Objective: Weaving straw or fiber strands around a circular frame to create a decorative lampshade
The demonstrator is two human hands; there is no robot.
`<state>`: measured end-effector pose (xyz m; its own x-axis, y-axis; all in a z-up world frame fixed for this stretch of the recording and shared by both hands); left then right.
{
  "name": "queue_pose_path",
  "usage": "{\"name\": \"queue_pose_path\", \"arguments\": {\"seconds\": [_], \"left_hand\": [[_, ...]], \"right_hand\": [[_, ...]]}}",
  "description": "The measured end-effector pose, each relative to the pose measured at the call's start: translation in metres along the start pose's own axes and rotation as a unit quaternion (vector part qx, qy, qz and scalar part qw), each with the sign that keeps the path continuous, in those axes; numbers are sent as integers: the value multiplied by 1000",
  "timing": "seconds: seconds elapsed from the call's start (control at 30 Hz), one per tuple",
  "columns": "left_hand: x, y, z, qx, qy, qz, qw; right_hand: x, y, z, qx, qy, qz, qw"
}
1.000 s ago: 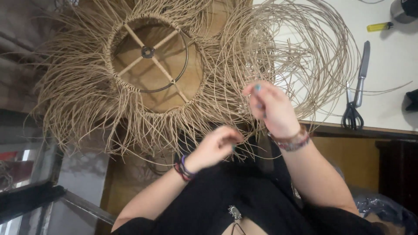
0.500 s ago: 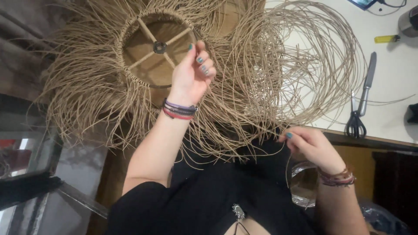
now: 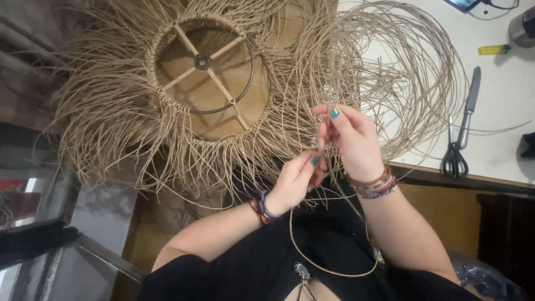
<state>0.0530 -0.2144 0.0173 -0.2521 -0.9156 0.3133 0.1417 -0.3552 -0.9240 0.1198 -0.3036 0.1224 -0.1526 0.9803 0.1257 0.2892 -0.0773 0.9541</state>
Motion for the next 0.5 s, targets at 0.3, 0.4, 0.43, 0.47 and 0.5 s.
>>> {"name": "queue_pose_path", "arguments": {"seconds": [0.3, 0.4, 0.43, 0.47, 0.5], "left_hand": [[-55, -117, 45, 192, -12, -6, 981], [-74, -114, 55, 202, -101, -62, 972], [-72, -116, 54, 205, -104, -62, 971], [-71, -116, 52, 197, -121, -51, 971], [-70, -115, 49, 185, -139, -41, 972]], "right_hand": [[1, -26, -31, -84, -19, -307, 948], [-7, -40, -40, -118, -30, -333, 935], [-4, -39, -43, -120, -27, -335, 934], [-4, -40, -45, -106, -30, -320, 941], [-4, -43, -48, -88, -33, -305, 948]]}}
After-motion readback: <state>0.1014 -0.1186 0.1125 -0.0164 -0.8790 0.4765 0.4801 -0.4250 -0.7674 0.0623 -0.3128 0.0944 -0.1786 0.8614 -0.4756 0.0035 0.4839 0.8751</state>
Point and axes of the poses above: each hand's wrist, its own z-axis towards the middle knuckle, its own x-axis out of the palm, y = z × x, the point moved 7 cm from there along z, towards the middle knuckle, and after that the axes turned 13 degrees about x, right-handed, at the moved point
